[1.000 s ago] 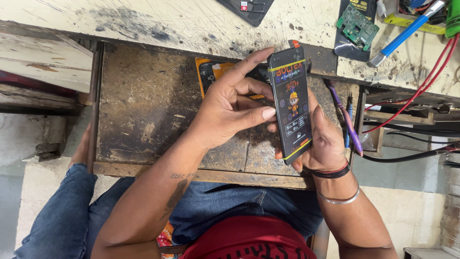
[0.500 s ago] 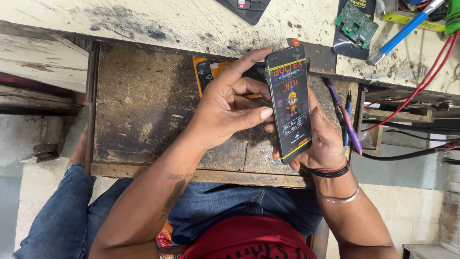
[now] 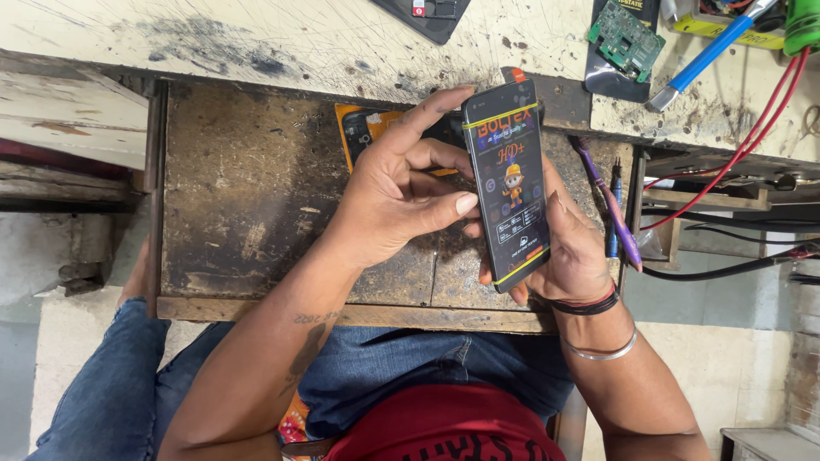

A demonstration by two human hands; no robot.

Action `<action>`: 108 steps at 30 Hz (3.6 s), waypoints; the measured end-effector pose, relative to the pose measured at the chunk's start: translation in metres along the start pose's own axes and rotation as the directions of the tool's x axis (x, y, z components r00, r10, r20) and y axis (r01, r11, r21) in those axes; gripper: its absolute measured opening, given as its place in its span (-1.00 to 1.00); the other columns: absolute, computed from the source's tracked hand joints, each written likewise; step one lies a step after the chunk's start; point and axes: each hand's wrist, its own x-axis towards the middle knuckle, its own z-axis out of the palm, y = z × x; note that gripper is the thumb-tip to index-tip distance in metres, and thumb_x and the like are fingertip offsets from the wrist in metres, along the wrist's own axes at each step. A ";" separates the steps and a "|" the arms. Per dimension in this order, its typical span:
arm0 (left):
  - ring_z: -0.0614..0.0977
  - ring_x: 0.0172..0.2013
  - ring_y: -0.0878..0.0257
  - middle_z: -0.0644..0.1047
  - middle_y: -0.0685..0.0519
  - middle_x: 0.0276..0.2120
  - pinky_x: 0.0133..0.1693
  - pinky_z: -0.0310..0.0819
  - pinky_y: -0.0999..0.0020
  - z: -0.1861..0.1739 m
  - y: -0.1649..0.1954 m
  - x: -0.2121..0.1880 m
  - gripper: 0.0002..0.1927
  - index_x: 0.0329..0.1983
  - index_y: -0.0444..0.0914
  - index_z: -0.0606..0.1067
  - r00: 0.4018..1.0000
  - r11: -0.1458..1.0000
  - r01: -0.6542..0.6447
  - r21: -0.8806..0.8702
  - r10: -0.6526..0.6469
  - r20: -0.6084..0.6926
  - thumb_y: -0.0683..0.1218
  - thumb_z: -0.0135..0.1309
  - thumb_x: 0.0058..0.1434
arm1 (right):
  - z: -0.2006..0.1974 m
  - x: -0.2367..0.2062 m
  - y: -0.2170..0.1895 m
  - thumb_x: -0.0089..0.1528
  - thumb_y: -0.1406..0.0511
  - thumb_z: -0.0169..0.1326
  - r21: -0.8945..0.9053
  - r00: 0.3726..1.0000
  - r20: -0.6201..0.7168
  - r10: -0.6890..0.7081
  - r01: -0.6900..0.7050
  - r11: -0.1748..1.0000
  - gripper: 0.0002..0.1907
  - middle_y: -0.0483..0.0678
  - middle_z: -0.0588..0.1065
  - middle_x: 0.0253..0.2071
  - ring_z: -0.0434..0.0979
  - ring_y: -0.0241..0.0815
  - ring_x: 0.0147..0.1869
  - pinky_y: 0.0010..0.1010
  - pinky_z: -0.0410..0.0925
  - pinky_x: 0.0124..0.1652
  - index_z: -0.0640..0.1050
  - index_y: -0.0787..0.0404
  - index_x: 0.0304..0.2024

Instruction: The person tests a replacement smartphone display by powering the phone and viewing its screen, then removes the back cover and battery from the phone body. They then hold the phone motherboard on the bench and solder on it with a green-handled soldering iron, repositioning the board as they work.

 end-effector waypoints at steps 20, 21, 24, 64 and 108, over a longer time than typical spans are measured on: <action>0.72 -0.08 0.29 0.62 -0.10 0.01 0.00 0.75 0.39 0.005 0.002 0.005 -0.15 0.60 -0.15 0.12 1.000 1.000 -0.006 0.030 0.006 0.004 -0.24 0.27 0.34 | -0.013 -0.005 -0.001 0.48 0.03 -0.04 0.071 0.999 0.032 0.013 -0.016 0.997 -0.13 0.40 0.51 0.09 0.68 0.27 -0.21 -0.30 0.47 -0.60 -0.13 0.16 0.66; 0.72 -0.07 0.29 0.62 -0.10 0.01 0.01 0.74 0.39 0.005 0.003 0.005 -0.15 0.60 -0.15 0.12 1.000 1.000 -0.009 0.030 0.009 0.004 -0.24 0.28 0.34 | -0.013 -0.004 -0.001 0.48 0.03 -0.04 0.068 0.999 0.034 0.013 -0.015 0.998 -0.12 0.40 0.51 0.08 0.68 0.26 -0.21 -0.30 0.47 -0.61 -0.13 0.16 0.66; 0.71 -0.04 0.29 0.61 -0.10 0.01 0.02 0.74 0.39 0.007 0.001 0.005 -0.15 0.60 -0.16 0.12 1.000 0.999 -0.015 0.036 0.014 0.006 -0.25 0.28 0.34 | -0.014 -0.006 -0.001 0.48 0.03 -0.04 0.074 0.999 0.042 0.015 -0.018 0.997 -0.13 0.40 0.51 0.09 0.68 0.27 -0.21 -0.32 0.46 -0.62 -0.13 0.15 0.65; 0.71 -0.06 0.29 0.61 -0.11 0.04 0.02 0.72 0.39 0.013 0.002 0.003 -0.14 0.61 -0.17 0.12 1.000 1.000 -0.001 0.027 0.001 0.009 -0.27 0.27 0.34 | -0.008 -0.009 -0.004 0.48 0.04 -0.03 0.021 1.000 0.026 -0.014 0.014 1.000 -0.14 0.42 0.51 0.06 0.68 0.24 -0.23 -0.32 0.47 -0.61 -0.12 0.17 0.64; 0.72 -0.06 0.30 0.60 -0.09 0.05 0.03 0.73 0.40 -0.005 0.012 0.005 -0.14 0.62 -0.15 0.11 1.000 0.998 -0.015 0.066 0.015 0.009 -0.30 0.26 0.34 | -0.003 0.010 0.004 0.49 0.06 -0.03 0.059 0.999 0.046 -0.022 0.019 0.998 -0.15 0.42 0.50 0.10 0.68 0.26 -0.19 -0.30 0.48 -0.58 -0.11 0.17 0.65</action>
